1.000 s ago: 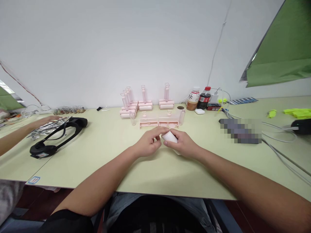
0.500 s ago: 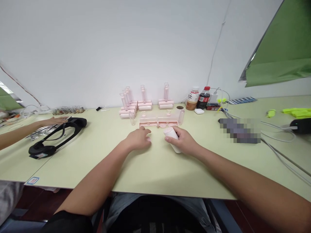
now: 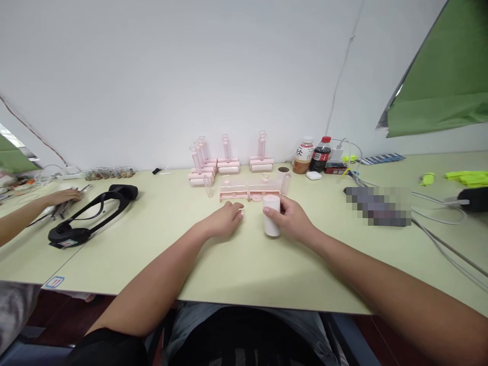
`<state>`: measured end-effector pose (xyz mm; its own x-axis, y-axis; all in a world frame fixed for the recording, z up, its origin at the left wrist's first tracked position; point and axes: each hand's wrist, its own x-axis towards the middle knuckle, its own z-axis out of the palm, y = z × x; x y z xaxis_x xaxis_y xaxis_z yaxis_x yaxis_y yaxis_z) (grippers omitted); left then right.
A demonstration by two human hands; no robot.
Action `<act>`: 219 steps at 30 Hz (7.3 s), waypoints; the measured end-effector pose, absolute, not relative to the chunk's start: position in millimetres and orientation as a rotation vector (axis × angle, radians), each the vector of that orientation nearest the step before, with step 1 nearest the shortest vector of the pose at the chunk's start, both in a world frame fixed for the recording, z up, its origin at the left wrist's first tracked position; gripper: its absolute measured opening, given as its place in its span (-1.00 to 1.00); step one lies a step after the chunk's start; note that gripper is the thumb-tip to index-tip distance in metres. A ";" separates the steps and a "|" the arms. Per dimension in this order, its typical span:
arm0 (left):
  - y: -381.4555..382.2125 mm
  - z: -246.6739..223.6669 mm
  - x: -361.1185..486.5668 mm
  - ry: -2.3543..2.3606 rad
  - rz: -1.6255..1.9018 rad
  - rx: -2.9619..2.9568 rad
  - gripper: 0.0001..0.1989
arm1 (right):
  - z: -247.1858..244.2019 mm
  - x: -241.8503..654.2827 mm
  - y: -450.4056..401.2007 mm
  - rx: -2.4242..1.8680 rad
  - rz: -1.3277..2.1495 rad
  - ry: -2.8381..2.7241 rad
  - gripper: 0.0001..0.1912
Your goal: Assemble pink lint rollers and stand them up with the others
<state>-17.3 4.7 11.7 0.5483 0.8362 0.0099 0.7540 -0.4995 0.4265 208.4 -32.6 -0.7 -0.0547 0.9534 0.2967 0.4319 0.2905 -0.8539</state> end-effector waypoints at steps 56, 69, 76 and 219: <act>-1.9 0.3 6.5 1.042 1.311 1.854 -0.64 | 10.7 206.3 -32.3 -0.981 1.338 -0.967 -0.84; 7.2 0.0 -0.2 1.179 1.285 2.340 -0.54 | 15.2 205.4 -33.9 -0.973 1.381 -0.830 -0.85; 24.0 12.3 -24.9 1.980 0.383 2.324 -0.50 | 14.7 205.4 -32.7 -0.963 1.364 -0.837 -0.87; -7.9 -3.7 13.9 0.892 0.928 1.917 -0.44 | 0.7 218.6 -27.7 -1.449 0.449 -2.179 -0.50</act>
